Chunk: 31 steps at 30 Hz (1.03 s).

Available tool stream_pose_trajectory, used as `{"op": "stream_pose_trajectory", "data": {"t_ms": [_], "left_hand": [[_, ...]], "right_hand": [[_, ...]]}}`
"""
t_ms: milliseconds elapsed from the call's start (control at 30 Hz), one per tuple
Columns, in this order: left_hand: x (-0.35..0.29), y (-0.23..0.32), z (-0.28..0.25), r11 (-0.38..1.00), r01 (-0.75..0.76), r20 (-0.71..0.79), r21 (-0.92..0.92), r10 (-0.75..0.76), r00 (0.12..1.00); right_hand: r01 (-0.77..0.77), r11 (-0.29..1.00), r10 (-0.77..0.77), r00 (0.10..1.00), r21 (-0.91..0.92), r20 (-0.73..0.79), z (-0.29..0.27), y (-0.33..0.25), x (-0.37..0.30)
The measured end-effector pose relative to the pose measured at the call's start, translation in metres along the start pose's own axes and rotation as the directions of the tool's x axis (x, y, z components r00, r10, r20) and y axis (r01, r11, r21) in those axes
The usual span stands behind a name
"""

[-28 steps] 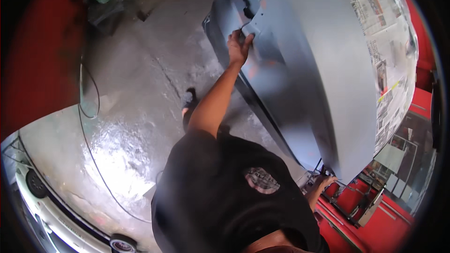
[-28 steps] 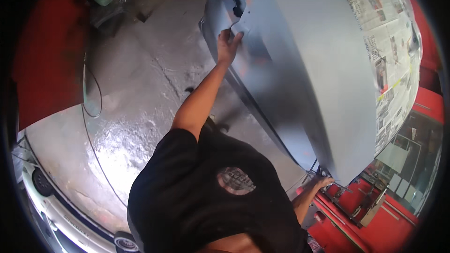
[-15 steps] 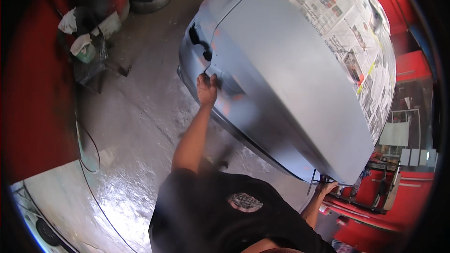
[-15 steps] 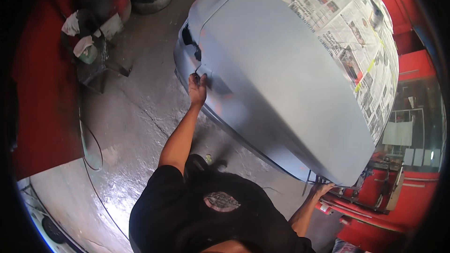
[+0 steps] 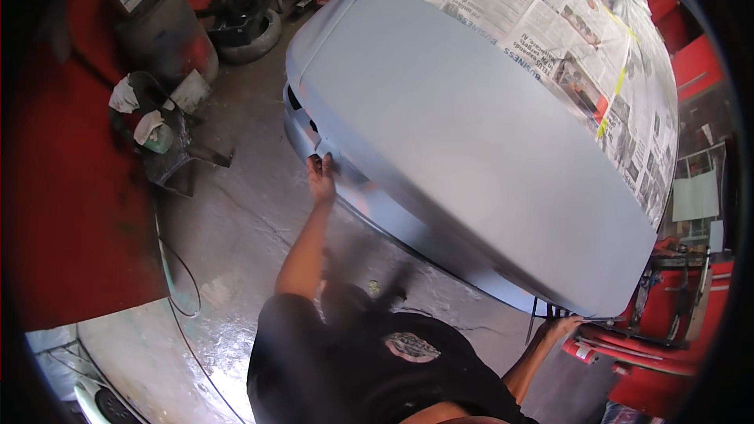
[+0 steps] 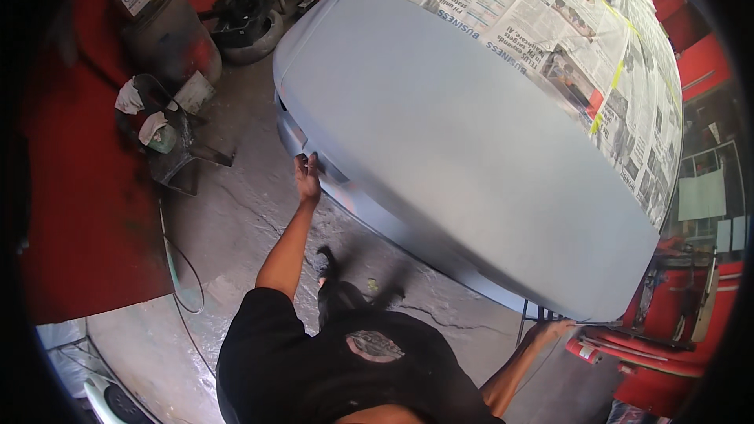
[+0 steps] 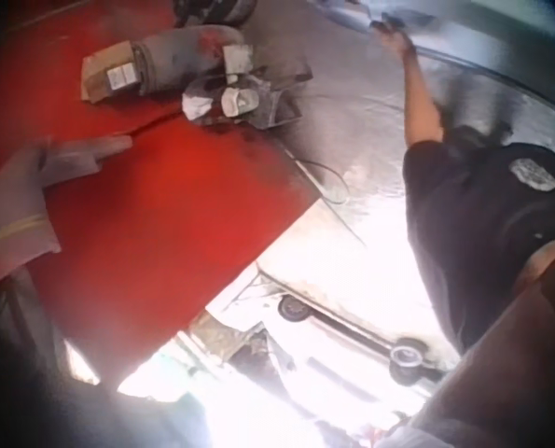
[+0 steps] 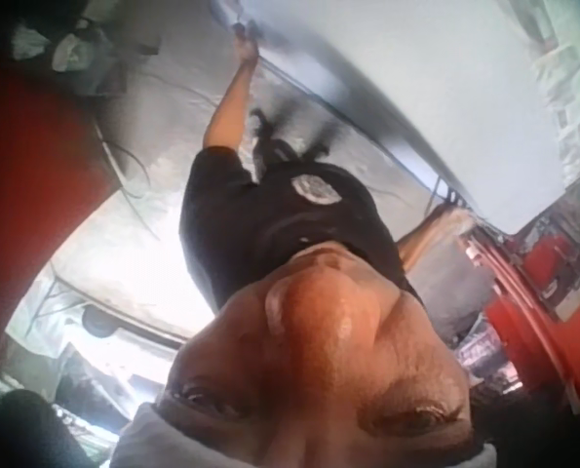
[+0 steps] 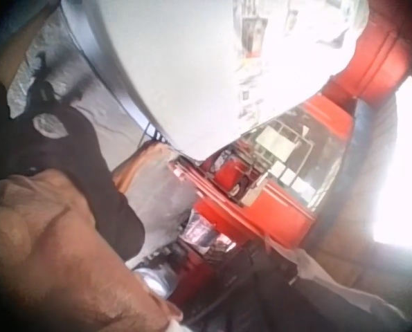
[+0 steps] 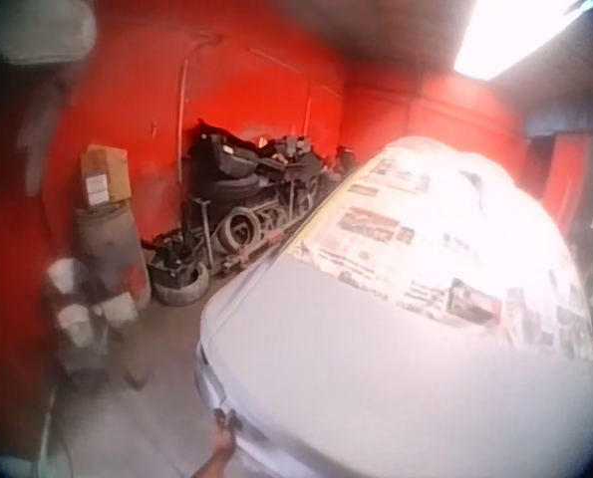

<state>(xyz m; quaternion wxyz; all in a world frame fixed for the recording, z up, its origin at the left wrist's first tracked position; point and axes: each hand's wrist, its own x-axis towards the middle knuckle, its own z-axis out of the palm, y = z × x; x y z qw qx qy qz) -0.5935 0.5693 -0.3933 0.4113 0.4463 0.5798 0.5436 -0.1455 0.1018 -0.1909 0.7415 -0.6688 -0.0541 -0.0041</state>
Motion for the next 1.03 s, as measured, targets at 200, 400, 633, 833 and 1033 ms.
{"op": "stream_pose_trajectory", "data": {"t_ms": [200, 400, 633, 833, 1033], "left_hand": [[0.004, -0.003, -0.013, 0.999, -0.036, 0.03, -0.006, 0.036, 0.999], [-0.001, 0.012, -0.006, 0.999, 0.015, 0.024, -0.045, -0.014, 1.0], [-0.001, -0.007, -0.001, 0.999, 0.01, -0.125, -0.044, -0.016, 0.992], [-0.002, -0.013, 0.001, 0.995, 0.104, -0.104, -0.014, -0.104, 0.989], [0.004, -0.027, -0.003, 0.992, 0.102, -0.06, -0.072, -0.106, 0.993]], "right_hand": [[0.056, 0.997, -0.056, 0.998, -0.05, -0.011, 0.005, -0.002, -0.001], [0.113, 0.993, -0.11, 0.992, -0.04, 0.056, -0.022, 0.019, 0.015], [0.039, 0.982, -0.042, 0.999, -0.185, -0.011, 0.008, -0.021, -0.019], [-0.065, 0.96, 0.042, 0.995, -0.271, -0.09, -0.012, -0.048, 0.009], [-0.055, 0.912, 0.18, 0.944, -0.406, 0.276, 0.022, -0.058, 0.014]]}}
